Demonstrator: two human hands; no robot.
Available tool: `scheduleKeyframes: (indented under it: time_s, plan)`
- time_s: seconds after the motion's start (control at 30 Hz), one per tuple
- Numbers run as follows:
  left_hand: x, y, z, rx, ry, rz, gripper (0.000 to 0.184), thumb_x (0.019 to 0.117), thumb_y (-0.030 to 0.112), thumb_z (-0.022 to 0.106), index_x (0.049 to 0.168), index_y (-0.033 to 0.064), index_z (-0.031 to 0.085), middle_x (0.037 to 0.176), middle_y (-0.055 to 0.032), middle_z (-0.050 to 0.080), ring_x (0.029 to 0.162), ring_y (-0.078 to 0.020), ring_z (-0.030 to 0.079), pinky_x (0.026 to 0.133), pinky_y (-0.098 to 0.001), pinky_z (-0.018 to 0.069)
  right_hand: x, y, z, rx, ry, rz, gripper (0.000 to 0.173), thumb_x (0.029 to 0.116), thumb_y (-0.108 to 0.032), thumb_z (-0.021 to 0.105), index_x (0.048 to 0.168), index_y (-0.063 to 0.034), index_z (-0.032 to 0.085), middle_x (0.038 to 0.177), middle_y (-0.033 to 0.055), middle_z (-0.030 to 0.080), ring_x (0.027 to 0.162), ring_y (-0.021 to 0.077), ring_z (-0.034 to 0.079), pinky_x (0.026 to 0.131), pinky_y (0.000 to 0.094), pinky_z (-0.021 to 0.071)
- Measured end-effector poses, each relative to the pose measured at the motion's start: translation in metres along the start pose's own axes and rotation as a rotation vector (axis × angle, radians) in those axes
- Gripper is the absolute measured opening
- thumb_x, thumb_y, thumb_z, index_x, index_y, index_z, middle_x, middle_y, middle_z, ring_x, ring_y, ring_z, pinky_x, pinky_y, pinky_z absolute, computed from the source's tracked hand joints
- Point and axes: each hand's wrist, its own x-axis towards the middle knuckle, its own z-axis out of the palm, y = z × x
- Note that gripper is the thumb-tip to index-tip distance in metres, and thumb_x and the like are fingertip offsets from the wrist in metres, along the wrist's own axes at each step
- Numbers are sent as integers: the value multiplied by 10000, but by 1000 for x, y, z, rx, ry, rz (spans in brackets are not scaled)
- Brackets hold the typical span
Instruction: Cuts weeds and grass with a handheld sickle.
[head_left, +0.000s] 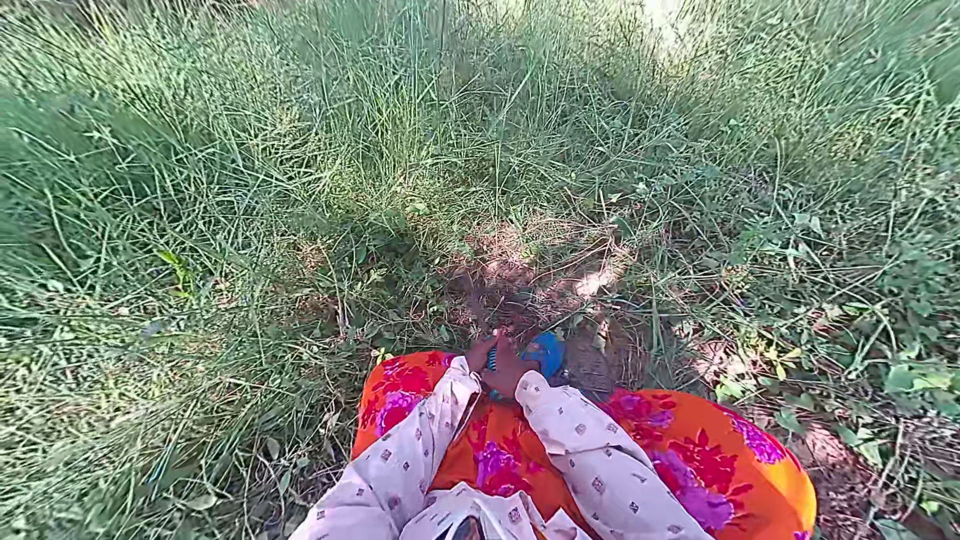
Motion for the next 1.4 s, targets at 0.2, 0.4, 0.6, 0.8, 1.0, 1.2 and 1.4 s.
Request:
scheduleKeyframes:
  time_s: [0.2, 0.4, 0.6, 0.8, 1.0, 1.2, 1.4]
  plan:
    - [56, -4, -31, 45, -180, 299, 437, 1133, 192, 336, 1516, -15, 302, 1126, -176, 646, 813, -198, 694, 728, -355, 599, -37, 28, -39, -94, 7, -149, 725, 999, -519, 598, 1565, -102, 419, 1551, 219, 454, 1414, 412, 454, 1131, 623, 381]
    - [123, 5, -61, 632, 4, 257, 563, 1130, 369, 338, 1542, -15, 329, 1281, -246, 589, 1012, -292, 647, 904, -441, 548, -66, 53, -19, -2, -46, -163, 527, 1046, -293, 570, 1490, -19, 501, 1468, 234, 541, 1368, 370, 523, 1162, 525, 395]
    - [67, 21, -46, 1073, -275, 172, 548, 1088, 413, 494, 1484, 36, 468, 1334, -301, 579, 1141, -409, 625, 990, -542, 501, -65, 43, -20, -57, -51, -187, 532, 1041, -299, 579, 1496, -36, 495, 1440, 212, 571, 1351, 357, 542, 1146, 521, 416]
    - [82, 5, -46, 900, -87, 368, 643, 1074, 393, 512, 1580, 35, 340, 1458, -298, 524, 1307, -418, 570, 1106, -568, 444, -69, 44, -20, -82, -49, -185, 542, 1041, -317, 580, 1501, -44, 489, 1436, 225, 566, 1336, 378, 548, 1126, 536, 431]
    - [91, 21, -58, 891, -199, 125, 502, 1105, 342, 474, 1485, 15, 450, 1265, -261, 599, 958, -308, 638, 896, -461, 531, -72, 32, -19, -167, -134, -157, 553, 1056, -348, 558, 1524, -67, 467, 1467, 235, 530, 1358, 400, 520, 1117, 568, 424]
    - [71, 26, -51, 585, -222, 237, 466, 1084, 320, 525, 1480, 93, 432, 955, -63, 577, 636, -108, 543, 596, -280, 515, -71, 38, -16, -154, -122, -198, 531, 1054, -345, 556, 1509, -81, 488, 1477, 215, 529, 1377, 383, 506, 1134, 554, 414]
    - [101, 23, -68, 773, -209, 121, 453, 1092, 266, 508, 1464, 11, 458, 1126, -164, 623, 827, -177, 604, 790, -347, 538, -71, 31, -15, -204, -159, -175, 553, 1061, -353, 549, 1537, -88, 454, 1500, 219, 510, 1392, 398, 489, 1128, 573, 409]
